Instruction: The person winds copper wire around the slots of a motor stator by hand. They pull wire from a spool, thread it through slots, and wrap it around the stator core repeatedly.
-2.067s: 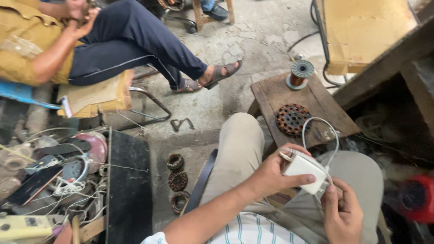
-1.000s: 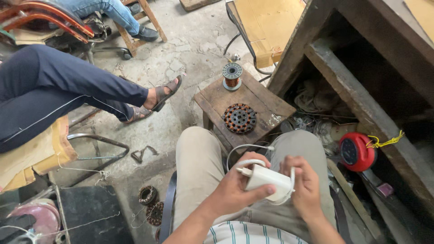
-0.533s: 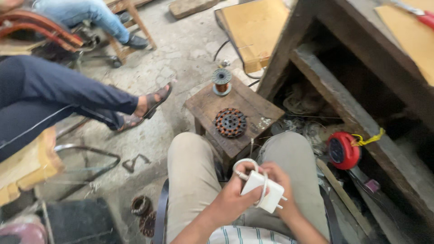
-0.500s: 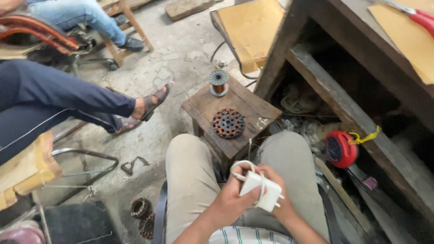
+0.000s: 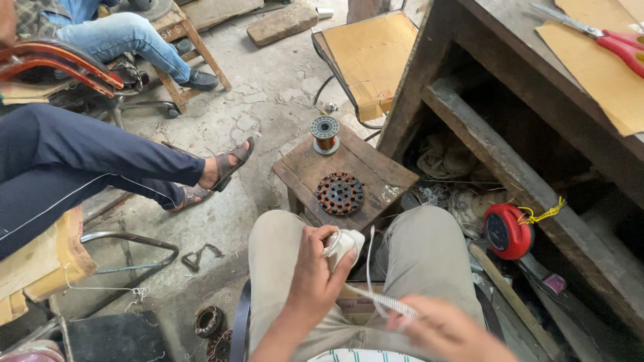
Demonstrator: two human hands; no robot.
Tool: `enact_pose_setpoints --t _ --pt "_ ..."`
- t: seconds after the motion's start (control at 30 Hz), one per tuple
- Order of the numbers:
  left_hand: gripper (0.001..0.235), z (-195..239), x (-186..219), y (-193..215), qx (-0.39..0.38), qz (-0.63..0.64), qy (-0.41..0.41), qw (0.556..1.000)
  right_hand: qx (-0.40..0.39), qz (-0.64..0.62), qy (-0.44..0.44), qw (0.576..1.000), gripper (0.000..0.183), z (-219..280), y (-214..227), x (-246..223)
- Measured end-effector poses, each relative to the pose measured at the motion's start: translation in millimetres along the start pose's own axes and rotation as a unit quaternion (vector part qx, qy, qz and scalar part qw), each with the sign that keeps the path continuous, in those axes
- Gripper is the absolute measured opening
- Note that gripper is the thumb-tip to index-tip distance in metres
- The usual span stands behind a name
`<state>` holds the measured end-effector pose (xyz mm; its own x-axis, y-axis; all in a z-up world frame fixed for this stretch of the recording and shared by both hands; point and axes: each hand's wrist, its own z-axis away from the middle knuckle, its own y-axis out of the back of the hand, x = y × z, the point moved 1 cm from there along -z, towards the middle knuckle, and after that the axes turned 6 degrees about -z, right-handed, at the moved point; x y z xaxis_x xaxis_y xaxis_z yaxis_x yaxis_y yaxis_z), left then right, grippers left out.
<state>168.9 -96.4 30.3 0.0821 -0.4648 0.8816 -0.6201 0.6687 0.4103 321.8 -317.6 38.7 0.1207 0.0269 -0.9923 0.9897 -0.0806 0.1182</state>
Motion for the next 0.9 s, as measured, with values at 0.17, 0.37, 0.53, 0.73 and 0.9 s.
enact_pose_setpoints --t 0.17,0.37,0.53,0.73,0.9 --pt "0.039 13.2 11.6 7.4 -0.247 0.193 -0.083 0.946 0.299 0.003 -0.089 0.950 0.016 -26.1 38.1 34.6" --pt "0.042 11.8 23.3 -30.0 -0.124 0.422 0.097 0.893 0.167 0.065 -0.068 0.982 0.014 -51.7 -42.6 75.7" --pt "0.043 -2.3 11.9 -12.9 0.073 0.112 0.061 0.989 -0.021 0.109 -0.086 0.990 0.015 -29.8 -57.8 44.9" --pt "0.042 5.0 16.9 0.3 -0.039 -0.032 -0.015 0.999 0.117 0.176 -0.025 0.977 0.015 -8.6 13.4 -9.7" --pt "0.040 16.1 30.8 1.9 -0.242 0.352 -0.003 0.904 0.216 0.172 0.015 0.961 0.009 -44.6 24.7 20.6"
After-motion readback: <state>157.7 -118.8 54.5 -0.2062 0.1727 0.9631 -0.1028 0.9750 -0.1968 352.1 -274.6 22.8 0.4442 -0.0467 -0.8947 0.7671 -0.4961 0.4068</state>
